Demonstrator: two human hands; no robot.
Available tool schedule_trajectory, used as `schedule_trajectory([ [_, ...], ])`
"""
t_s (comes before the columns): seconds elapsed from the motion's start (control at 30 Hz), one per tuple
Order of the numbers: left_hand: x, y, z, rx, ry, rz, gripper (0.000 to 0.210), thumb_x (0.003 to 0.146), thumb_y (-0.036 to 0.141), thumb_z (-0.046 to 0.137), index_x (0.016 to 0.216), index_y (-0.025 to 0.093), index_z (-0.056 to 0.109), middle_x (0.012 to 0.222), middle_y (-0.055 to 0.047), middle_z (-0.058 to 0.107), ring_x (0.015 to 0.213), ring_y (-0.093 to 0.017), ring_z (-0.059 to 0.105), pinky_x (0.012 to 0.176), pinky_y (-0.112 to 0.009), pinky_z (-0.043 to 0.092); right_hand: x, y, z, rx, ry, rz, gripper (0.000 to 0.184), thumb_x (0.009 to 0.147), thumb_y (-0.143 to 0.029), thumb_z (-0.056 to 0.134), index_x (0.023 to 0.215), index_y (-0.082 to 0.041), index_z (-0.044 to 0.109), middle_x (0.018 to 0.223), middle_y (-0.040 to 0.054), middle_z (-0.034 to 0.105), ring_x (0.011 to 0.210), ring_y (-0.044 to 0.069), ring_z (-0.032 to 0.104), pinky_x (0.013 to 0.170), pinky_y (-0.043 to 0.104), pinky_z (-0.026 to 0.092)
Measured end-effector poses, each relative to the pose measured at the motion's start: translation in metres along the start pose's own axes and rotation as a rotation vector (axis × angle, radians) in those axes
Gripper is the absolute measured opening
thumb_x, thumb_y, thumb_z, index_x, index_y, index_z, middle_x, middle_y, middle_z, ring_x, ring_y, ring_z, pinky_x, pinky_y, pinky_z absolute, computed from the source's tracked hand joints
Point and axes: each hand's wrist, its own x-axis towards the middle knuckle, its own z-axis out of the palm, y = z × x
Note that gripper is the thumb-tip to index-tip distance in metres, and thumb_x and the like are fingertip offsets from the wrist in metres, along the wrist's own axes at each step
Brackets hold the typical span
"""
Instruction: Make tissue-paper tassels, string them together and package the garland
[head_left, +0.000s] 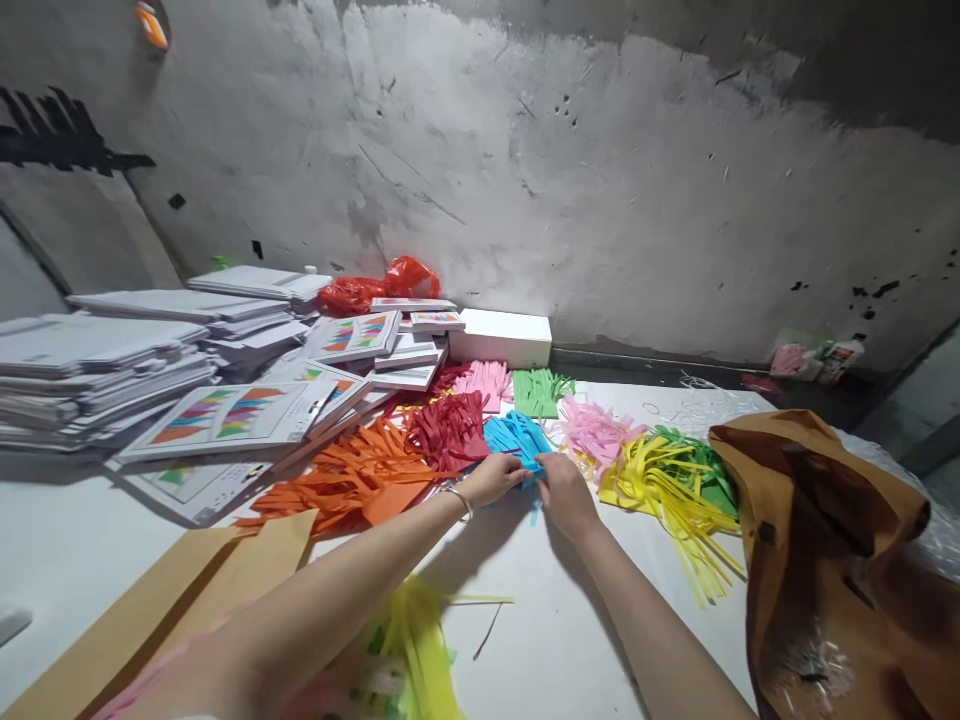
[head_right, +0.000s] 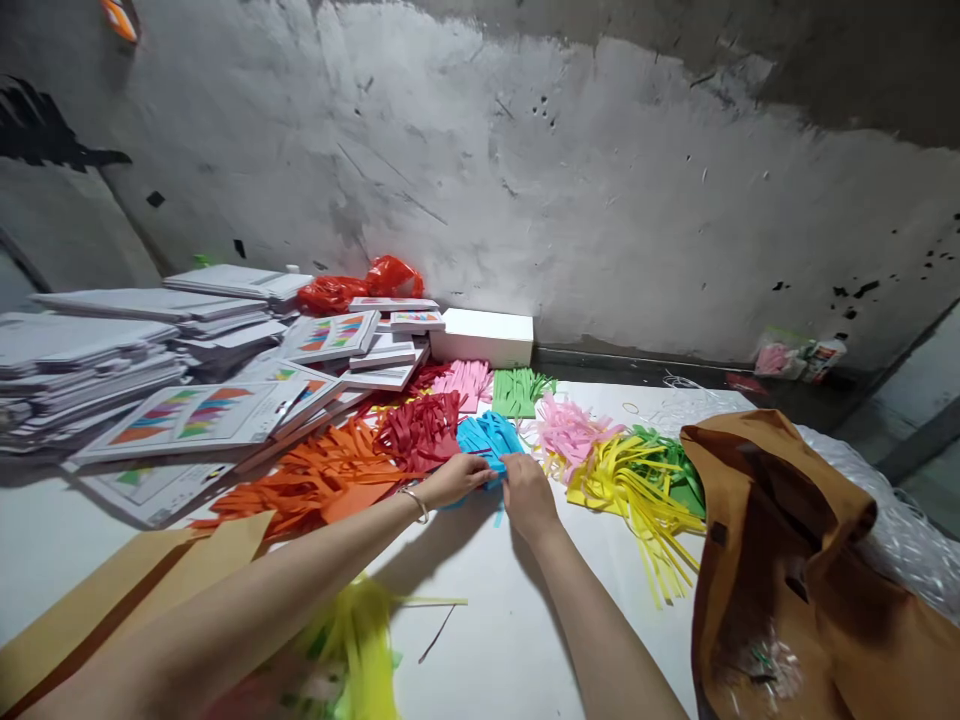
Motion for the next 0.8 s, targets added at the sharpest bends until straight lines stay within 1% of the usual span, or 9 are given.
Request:
schedule_trajectory([
  [0.1,-0.005,-0.004,-0.003,-0.027,-0.04,0.001,0.027,0.097,0.038,0.06,0.102,0.013,0.066,0.095,-0.003,0.069,0.081,-0.018,0.068,0.073,-0.035,0.058,0.002,0.01,-0.002,0.015,-0.098,-0.066,0.016,0.098,-0.03,0.061,0.107,-0.018,0.066,0.11,0.0048,0.068,0.1,0.019,0.065,0.092,0.042,0.053],
  [0.17,-0.011,-0.006,-0.002,-0.03,-0.044,-0.009,0.026,0.097,0.037,0.061,0.103,0.013,0.066,0.097,-0.004,0.069,0.083,-0.018,0.068,0.075,-0.036,0.058,0.003,0.017,-0.001,0.014,-0.131,-0.047,0.016,0.098,-0.032,0.062,0.101,-0.017,0.067,0.105,0.0041,0.068,0.097,0.018,0.066,0.091,0.042,0.053],
  [0.37,-0.028,-0.005,0.01,-0.016,-0.035,-0.029,0.024,0.096,0.035,0.062,0.107,0.014,0.065,0.103,-0.005,0.068,0.087,-0.019,0.067,0.078,-0.037,0.058,-0.004,0.026,0.01,0.054,-0.156,0.067,0.02,0.096,-0.034,0.063,0.105,-0.016,0.065,0.104,0.004,0.068,0.09,0.017,0.066,0.081,0.037,0.057],
  [0.47,-0.029,-0.001,0.016,-0.005,0.003,-0.009,0.024,0.096,0.035,0.062,0.107,0.014,0.065,0.105,-0.006,0.068,0.091,-0.02,0.067,0.082,-0.04,0.057,-0.005,0.026,0.014,0.066,-0.161,0.105,0.022,0.097,-0.036,0.063,0.104,-0.015,0.065,0.1,0.003,0.067,0.084,0.015,0.066,0.074,0.033,0.057],
  [0.57,-0.026,0.002,0.02,0.011,0.032,0.022,0.024,0.096,0.034,0.062,0.108,0.014,0.065,0.107,-0.006,0.068,0.095,-0.021,0.067,0.084,-0.041,0.056,-0.004,0.024,0.014,0.065,-0.162,0.104,0.023,0.097,-0.037,0.062,0.105,-0.015,0.064,0.096,0.0021,0.066,0.077,0.014,0.065,0.069,0.03,0.056],
  [0.67,-0.022,0.002,0.023,0.034,0.046,0.046,0.023,0.096,0.034,0.062,0.109,0.015,0.065,0.11,-0.007,0.068,0.096,-0.021,0.066,0.086,-0.042,0.056,-0.004,0.02,0.008,0.045,-0.15,0.047,0.024,0.097,-0.037,0.062,0.107,-0.015,0.063,0.098,0.0025,0.066,0.081,0.015,0.065,0.073,0.033,0.056],
  [0.8,-0.019,-0.001,0.027,0.058,0.061,0.05,0.023,0.097,0.033,0.061,0.112,0.015,0.065,0.112,-0.007,0.067,0.097,-0.021,0.066,0.086,-0.042,0.057,-0.009,0.011,-0.002,-0.024,-0.149,-0.084,0.023,0.095,-0.036,0.065,0.108,-0.016,0.064,0.109,0.0043,0.065,0.101,0.021,0.063,0.09,0.043,0.051],
])
